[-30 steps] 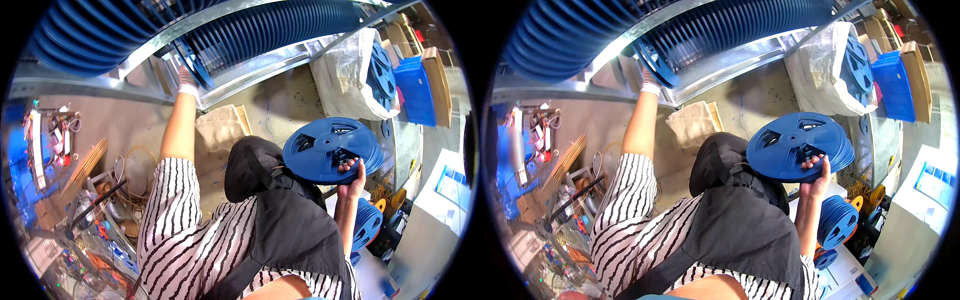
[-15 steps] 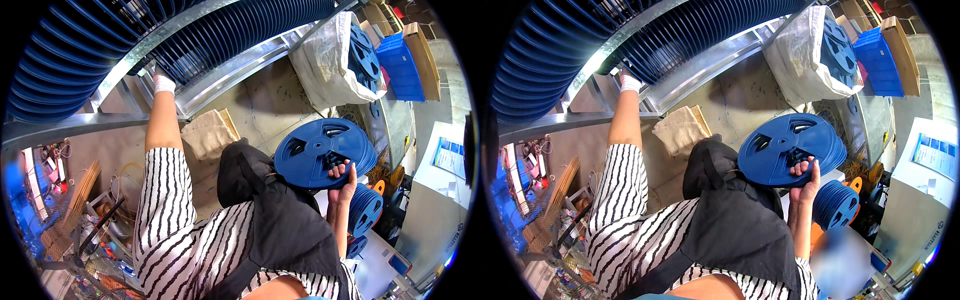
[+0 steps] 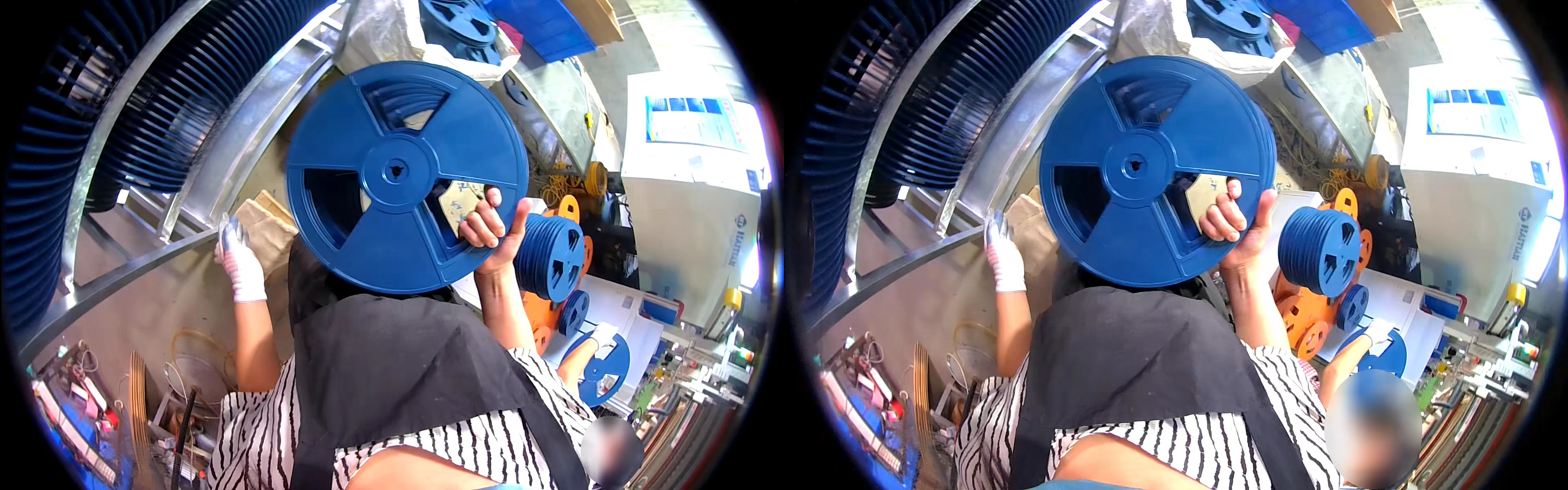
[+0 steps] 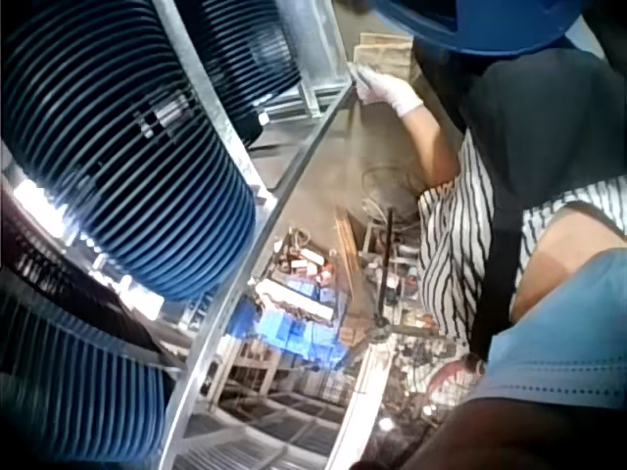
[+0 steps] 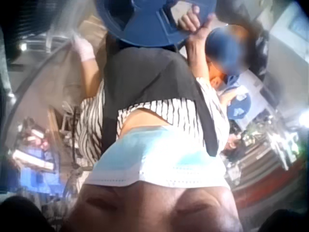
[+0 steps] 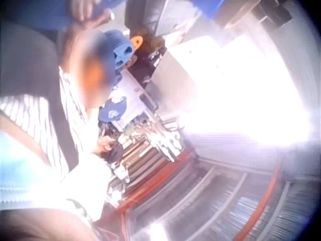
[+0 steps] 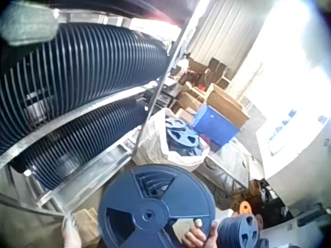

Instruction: The person repeatedly picks up blue plastic spools from a nearby pile and stacks them onto a metal rack. The person handles the spools one at a time, placing them on top of the existing stack.

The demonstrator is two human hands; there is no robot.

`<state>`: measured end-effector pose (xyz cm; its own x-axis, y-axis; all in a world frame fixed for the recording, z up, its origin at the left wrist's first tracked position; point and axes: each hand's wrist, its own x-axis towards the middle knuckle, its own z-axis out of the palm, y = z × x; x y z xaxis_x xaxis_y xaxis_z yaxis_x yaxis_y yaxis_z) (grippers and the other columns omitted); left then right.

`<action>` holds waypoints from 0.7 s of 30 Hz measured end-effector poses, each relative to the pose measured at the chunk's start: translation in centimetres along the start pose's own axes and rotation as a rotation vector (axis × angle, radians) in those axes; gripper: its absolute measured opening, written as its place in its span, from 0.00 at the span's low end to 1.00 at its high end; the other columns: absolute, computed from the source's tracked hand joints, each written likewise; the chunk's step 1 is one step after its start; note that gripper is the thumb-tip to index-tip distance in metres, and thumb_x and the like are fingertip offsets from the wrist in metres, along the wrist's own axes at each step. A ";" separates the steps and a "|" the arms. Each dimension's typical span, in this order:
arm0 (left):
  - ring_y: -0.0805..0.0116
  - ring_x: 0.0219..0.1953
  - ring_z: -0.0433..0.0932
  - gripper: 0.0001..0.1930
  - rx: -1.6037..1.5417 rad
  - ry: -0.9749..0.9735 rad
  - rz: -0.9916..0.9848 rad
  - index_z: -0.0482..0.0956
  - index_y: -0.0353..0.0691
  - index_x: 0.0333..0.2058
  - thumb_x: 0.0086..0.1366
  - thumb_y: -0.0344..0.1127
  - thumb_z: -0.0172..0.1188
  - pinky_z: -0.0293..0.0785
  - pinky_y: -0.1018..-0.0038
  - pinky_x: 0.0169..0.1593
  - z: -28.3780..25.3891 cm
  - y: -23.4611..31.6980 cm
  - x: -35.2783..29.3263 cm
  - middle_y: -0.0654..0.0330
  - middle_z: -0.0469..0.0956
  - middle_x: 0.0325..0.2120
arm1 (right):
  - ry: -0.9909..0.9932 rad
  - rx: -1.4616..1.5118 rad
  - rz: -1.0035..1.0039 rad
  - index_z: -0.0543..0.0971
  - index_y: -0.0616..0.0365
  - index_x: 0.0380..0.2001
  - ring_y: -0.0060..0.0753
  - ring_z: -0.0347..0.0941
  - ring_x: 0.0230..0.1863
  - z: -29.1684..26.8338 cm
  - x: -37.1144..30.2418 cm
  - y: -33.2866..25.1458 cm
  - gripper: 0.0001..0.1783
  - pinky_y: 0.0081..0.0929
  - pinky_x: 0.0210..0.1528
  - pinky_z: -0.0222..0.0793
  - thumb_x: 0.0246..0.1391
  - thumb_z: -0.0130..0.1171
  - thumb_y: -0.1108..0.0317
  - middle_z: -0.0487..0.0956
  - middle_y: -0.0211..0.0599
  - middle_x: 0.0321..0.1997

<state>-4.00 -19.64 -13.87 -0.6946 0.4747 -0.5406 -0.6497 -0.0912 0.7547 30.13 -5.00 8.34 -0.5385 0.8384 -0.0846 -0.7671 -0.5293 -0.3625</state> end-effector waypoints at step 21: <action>0.67 0.45 0.73 0.22 0.841 -0.586 0.688 0.68 0.35 0.56 0.65 0.33 0.56 0.69 0.73 0.50 15.1 7.3 -14.0 0.54 0.76 0.42 | -0.025 0.087 -0.020 0.66 0.56 0.36 0.15 0.58 0.12 -1.7 -1.8 -0.4 0.25 0.16 0.20 0.55 0.57 0.53 0.43 0.61 0.20 0.13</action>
<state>5.64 -13.75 4.78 -0.4293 0.8909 0.1481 0.3474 0.0116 0.9376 32.01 -6.01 7.04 -0.5306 0.8459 -0.0547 -0.8044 -0.5228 -0.2821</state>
